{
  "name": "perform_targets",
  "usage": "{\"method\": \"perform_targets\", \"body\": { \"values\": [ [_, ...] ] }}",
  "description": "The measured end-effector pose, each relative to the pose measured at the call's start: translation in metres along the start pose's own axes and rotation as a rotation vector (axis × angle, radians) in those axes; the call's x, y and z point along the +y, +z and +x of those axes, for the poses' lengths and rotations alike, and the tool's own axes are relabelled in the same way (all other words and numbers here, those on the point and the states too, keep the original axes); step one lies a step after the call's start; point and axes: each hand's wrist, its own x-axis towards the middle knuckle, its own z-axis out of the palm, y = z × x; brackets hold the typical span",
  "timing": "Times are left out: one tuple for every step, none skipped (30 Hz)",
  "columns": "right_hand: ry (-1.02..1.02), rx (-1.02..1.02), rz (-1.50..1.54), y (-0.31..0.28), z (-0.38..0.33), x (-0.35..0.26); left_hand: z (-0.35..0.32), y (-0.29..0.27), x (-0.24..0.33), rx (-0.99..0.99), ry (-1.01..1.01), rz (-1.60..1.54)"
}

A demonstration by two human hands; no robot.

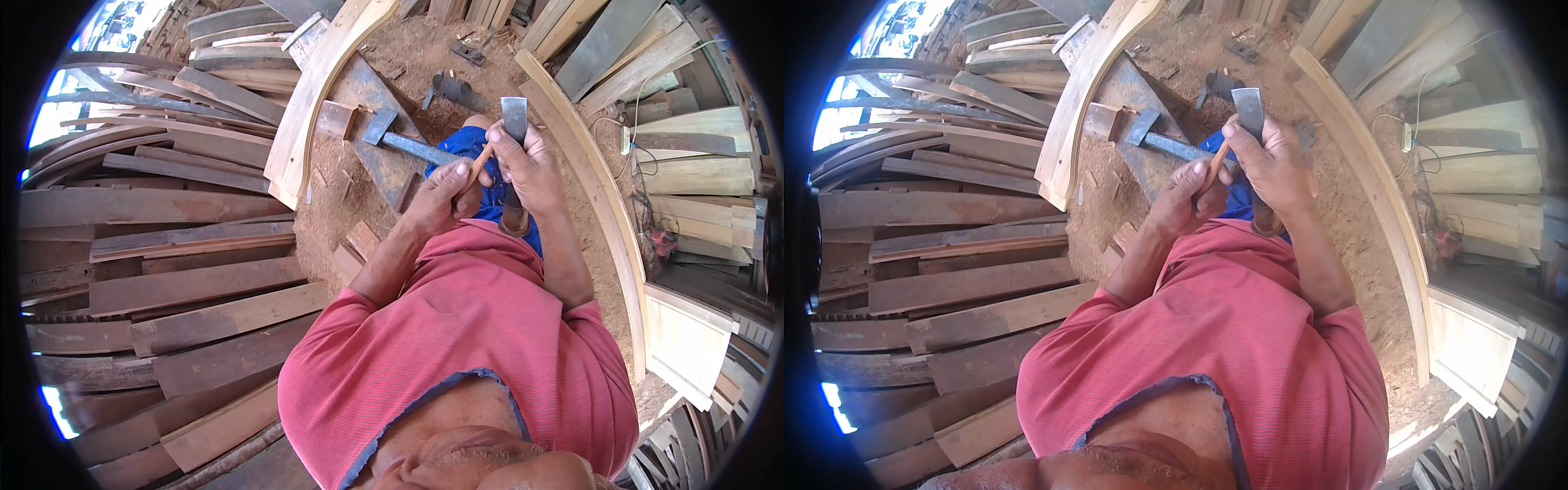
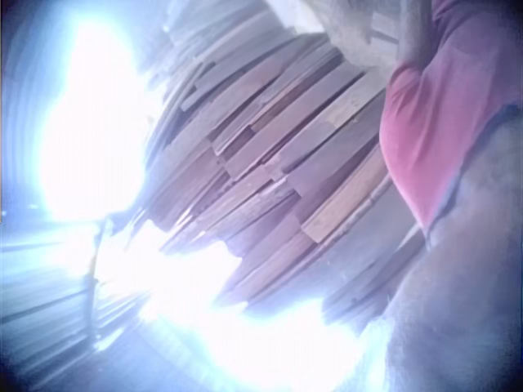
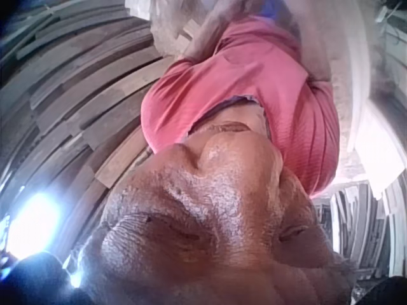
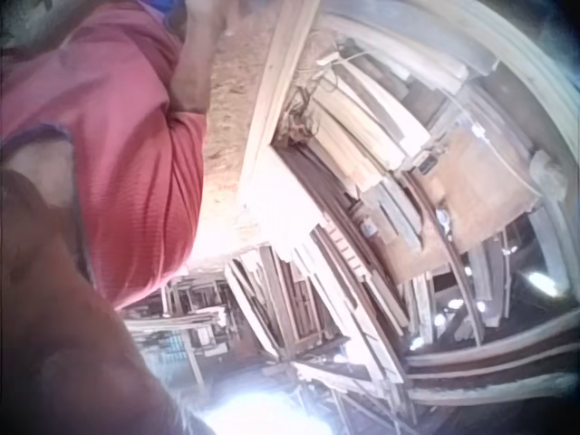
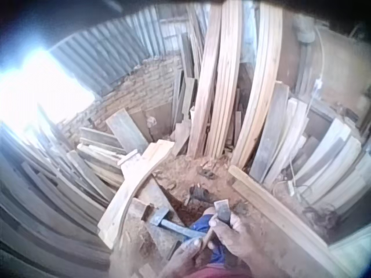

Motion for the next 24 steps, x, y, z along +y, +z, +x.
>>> {"method": "perform_targets", "body": {
  "values": [
    [-0.006,0.008,-0.052,-0.001,0.003,0.002,0.002,-0.003,0.0,-0.034,0.001,-0.003],
    [0.007,0.013,-0.148,-0.002,0.003,0.004,0.004,-0.006,0.0,-0.058,0.005,-0.002],
    [-0.008,-0.005,-0.057,-0.002,0.005,0.007,0.006,-0.009,0.001,-0.072,0.013,0.001],
    [-0.005,0.006,0.019,-0.002,0.007,0.011,0.009,-0.012,0.0,-0.04,0.032,0.033],
    [-0.002,0.012,0.101,-0.001,0.008,0.015,0.012,-0.013,-0.002,0.004,0.053,0.066],
    [-0.039,0.043,0.134,0.0,0.009,0.017,0.016,-0.015,-0.002,0.037,0.064,0.107],
    [-0.025,0.091,0.239,0.003,0.008,0.019,0.02,-0.015,-0.002,0.087,0.116,0.128],
    [-0.032,0.111,0.358,0.007,0.007,0.02,0.024,-0.014,-0.001,0.123,0.155,0.158],
    [-0.078,0.103,0.485,0.011,0.005,0.02,0.029,-0.014,0.002,0.159,0.191,0.187],
    [-0.014,0.082,0.623,0.017,0.002,0.018,0.034,-0.014,0.007,0.203,0.189,0.197],
    [0.102,0.069,0.645,0.024,-0.002,0.017,0.036,-0.013,0.011,0.237,0.178,0.188],
    [0.185,-0.015,0.68,0.032,-0.007,0.016,0.041,-0.013,0.016,0.297,0.165,0.183],
    [0.298,-0.03,0.693,0.041,-0.012,0.017,0.044,-0.013,0.02,0.357,0.152,0.176],
    [0.326,-0.116,0.689,0.049,-0.017,0.018,0.046,-0.016,0.027,0.394,0.212,0.288],
    [0.447,-0.141,0.631,0.055,-0.023,0.019,0.047,-0.02,0.034,0.271,0.215,0.328],
    [0.441,-0.185,0.687,0.06,-0.029,0.021,0.043,-0.022,0.037,0.249,0.245,0.435],
    [0.423,-0.173,0.714,0.06,-0.033,0.023,0.04,-0.024,0.039,0.294,0.249,0.558],
    [0.431,-0.185,0.728,0.06,-0.037,0.025,0.036,-0.025,0.039,0.251,0.296,0.631],
    [0.413,-0.206,0.754,0.06,-0.039,0.026,0.031,-0.026,0.04,0.233,0.344,0.709],
    [0.393,-0.212,0.72,0.06,-0.041,0.028,0.027,-0.027,0.04,0.224,0.373,0.786],
    [0.406,-0.208,0.694,0.06,-0.041,0.029,0.024,-0.028,0.04,0.219,0.437,0.87],
    [0.394,-0.209,0.683,0.059,-0.041,0.028,0.021,-0.028,0.041,0.218,0.476,0.954],
    [0.379,-0.223,0.672,0.059,-0.041,0.026,0.018,-0.028,0.041,0.215,0.516,1.039],
    [0.374,-0.204,0.656,0.059,-0.041,0.022,0.016,-0.027,0.041,0.219,0.494,1.04]
  ]
}}
